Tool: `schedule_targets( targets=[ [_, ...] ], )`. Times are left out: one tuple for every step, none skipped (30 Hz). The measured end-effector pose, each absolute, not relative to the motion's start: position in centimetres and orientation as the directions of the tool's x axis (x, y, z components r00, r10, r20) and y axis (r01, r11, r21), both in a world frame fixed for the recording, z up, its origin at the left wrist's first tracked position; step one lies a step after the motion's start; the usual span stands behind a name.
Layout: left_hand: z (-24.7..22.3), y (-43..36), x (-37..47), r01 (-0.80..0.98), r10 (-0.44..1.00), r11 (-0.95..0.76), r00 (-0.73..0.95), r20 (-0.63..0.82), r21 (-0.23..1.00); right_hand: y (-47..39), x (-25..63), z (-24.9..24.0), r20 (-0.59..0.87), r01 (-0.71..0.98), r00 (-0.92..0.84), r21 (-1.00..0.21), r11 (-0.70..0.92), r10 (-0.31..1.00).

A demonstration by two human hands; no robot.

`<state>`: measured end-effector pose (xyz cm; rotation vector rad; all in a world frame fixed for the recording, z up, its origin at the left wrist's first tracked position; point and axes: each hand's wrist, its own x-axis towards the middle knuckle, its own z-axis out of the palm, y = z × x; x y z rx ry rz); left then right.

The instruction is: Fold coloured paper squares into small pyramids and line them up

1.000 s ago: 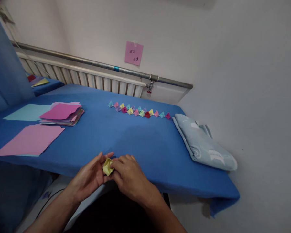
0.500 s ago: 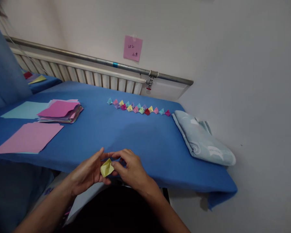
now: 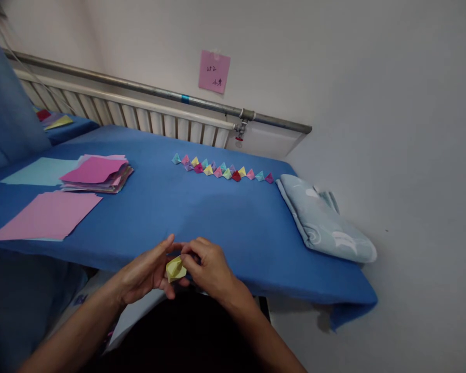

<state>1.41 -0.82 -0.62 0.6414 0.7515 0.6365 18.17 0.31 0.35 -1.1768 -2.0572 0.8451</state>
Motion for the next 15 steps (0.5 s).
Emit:
schedule_targets(
  targets=[
    [-0.6, -0.8, 1.4, -0.288, 0.715, 0.642, 0.558, -0.421, 0.710, 0.3, 18.2, 0.3, 0.205, 0.499, -0.398, -0.770, 0.398, 0.894],
    [-0.5, -0.8, 1.4, -0.289, 0.718, 0.647, 0.543, -0.436, 0.705, 0.4, 18.2, 0.3, 0.217, 0.501, -0.376, -0.770, 0.395, 0.901],
    [-0.5, -0.8, 1.4, -0.288, 0.721, 0.651, 0.524, -0.453, 0.703, 0.4, 18.2, 0.3, 0.231, 0.504, -0.351, -0.770, 0.391, 0.907],
    [-0.5, -0.8, 1.3, -0.283, 0.731, 0.646, 0.494, -0.470, 0.709, 0.5, 18.2, 0.3, 0.244, 0.510, -0.325, -0.769, 0.387, 0.914],
    [-0.5, -0.8, 1.2, -0.271, 0.751, 0.631, 0.448, -0.485, 0.727, 0.6, 18.2, 0.3, 0.257, 0.519, -0.296, -0.765, 0.381, 0.920],
    [-0.6, -0.8, 1.2, -0.247, 0.781, 0.601, 0.381, -0.494, 0.760, 0.6, 18.2, 0.3, 0.271, 0.531, -0.264, -0.761, 0.374, 0.926],
    [-0.7, -0.8, 1.0, -0.201, 0.821, 0.554, 0.296, -0.489, 0.808, 0.8, 18.2, 0.3, 0.284, 0.542, -0.229, -0.757, 0.364, 0.931],
    [-0.9, -0.8, 0.9, -0.131, 0.865, 0.489, 0.200, -0.460, 0.862, 0.9, 18.3, 0.2, 0.297, 0.553, -0.193, -0.754, 0.354, 0.935],
    [-1.1, -0.8, 0.8, -0.037, 0.907, 0.412, 0.106, -0.407, 0.910, 1.1, 18.4, 0.1, 0.310, 0.565, -0.158, -0.750, 0.344, 0.937],
    [-1.4, -0.8, 0.6, 0.068, 0.944, 0.327, 0.029, -0.330, 0.942, 1.3, 18.4, -0.1, 0.323, 0.579, -0.128, -0.743, 0.335, 0.938],
    [-1.6, -0.7, 0.5, 0.172, 0.971, 0.237, -0.020, -0.237, 0.956, 1.5, 18.5, -0.4, 0.332, 0.593, -0.107, -0.735, 0.328, 0.937],
    [-1.9, -0.7, 0.5, 0.263, 0.990, 0.143, -0.042, -0.137, 0.954, 1.6, 18.6, -0.6, 0.336, 0.605, -0.097, -0.727, 0.324, 0.937],
    [-2.2, -0.6, 0.5, 0.336, 0.998, 0.051, -0.042, -0.039, 0.941, 1.8, 18.6, -0.8, 0.337, 0.613, -0.100, -0.720, 0.325, 0.936],
    [-2.4, -0.6, 0.5, 0.391, 0.998, -0.034, -0.028, 0.049, 0.920, 2.0, 18.7, -1.1, 0.335, 0.616, -0.113, -0.715, 0.331, 0.935],
    [-2.5, -0.5, 0.5, 0.435, 0.992, -0.110, -0.003, 0.124, 0.894, 2.1, 18.7, -1.3, 0.331, 0.614, -0.132, -0.712, 0.340, 0.934]
  ],
)
